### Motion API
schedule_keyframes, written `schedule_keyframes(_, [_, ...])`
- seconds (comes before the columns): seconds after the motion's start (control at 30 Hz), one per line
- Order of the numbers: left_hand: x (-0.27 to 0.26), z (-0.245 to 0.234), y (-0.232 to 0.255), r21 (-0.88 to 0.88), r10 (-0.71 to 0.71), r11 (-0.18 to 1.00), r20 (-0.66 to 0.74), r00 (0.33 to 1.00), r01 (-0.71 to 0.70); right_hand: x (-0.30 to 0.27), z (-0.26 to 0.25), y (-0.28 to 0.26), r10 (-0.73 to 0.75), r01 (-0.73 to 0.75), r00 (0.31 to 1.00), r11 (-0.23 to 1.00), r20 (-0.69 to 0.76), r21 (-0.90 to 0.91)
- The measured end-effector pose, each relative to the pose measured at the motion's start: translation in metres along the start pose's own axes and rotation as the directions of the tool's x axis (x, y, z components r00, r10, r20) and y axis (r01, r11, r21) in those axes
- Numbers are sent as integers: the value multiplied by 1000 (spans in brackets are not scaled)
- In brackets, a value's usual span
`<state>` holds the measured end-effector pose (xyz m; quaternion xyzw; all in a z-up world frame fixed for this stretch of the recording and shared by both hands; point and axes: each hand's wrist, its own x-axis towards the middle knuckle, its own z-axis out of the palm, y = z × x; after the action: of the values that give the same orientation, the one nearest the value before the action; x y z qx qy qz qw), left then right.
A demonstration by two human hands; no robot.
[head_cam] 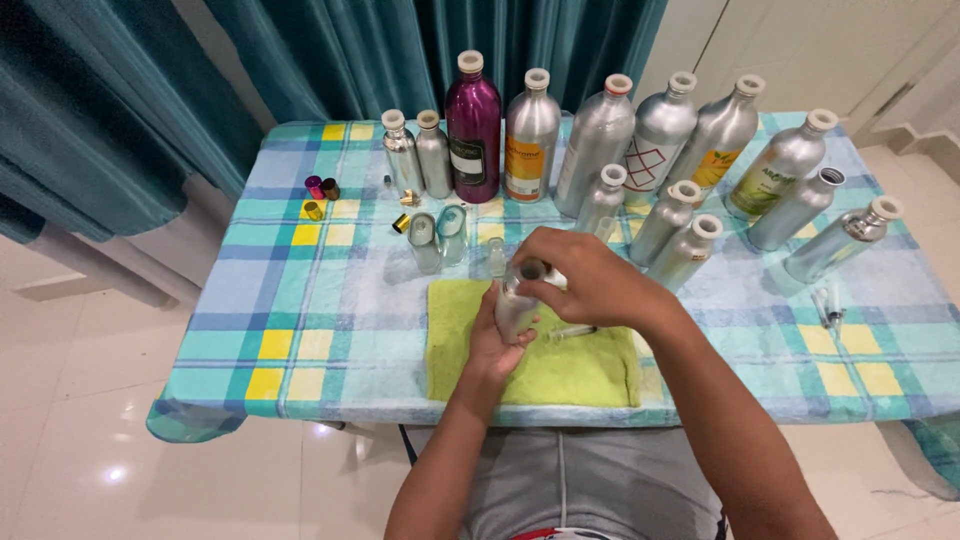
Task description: The person transfers liquid between several aluminum bottles and smaller glass vials using a syringe.
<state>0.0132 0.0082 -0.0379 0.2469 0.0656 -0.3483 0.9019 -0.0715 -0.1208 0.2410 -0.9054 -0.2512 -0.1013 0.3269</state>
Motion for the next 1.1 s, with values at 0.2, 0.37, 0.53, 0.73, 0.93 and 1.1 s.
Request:
schedule_keyframes(0.2, [-4, 8, 2, -7, 17, 1000, -44, 999, -17, -5, 2, -4, -4, 15, 984, 998, -179, 58])
schedule_keyframes(0.37, [-12, 20, 7, -5, 17, 1000, -45, 999, -17, -5, 7, -4, -34, 53, 973, 996, -230, 77])
schedule_keyframes(0.53, [-12, 16, 6, -7, 23, 1000, -51, 998, -23, -6, 10, -5, -29, 42, 968, 998, -251, 48])
schedule_keyframes(0.73, [-5, 9, 4, -6, 6, 1000, 10, 1000, -6, -7, 11, -2, -17, 45, 975, 991, -221, 122])
schedule_keyframes(0.93, [-5, 12, 7, -1, 16, 1000, 7, 1000, -16, -4, 11, -2, -22, 44, 967, 996, -252, 82])
schedule_keyframes(1.1, [-8, 10, 5, -2, 10, 1000, 21, 1000, -10, -7, 17, 6, 35, -16, 957, 998, -288, 68])
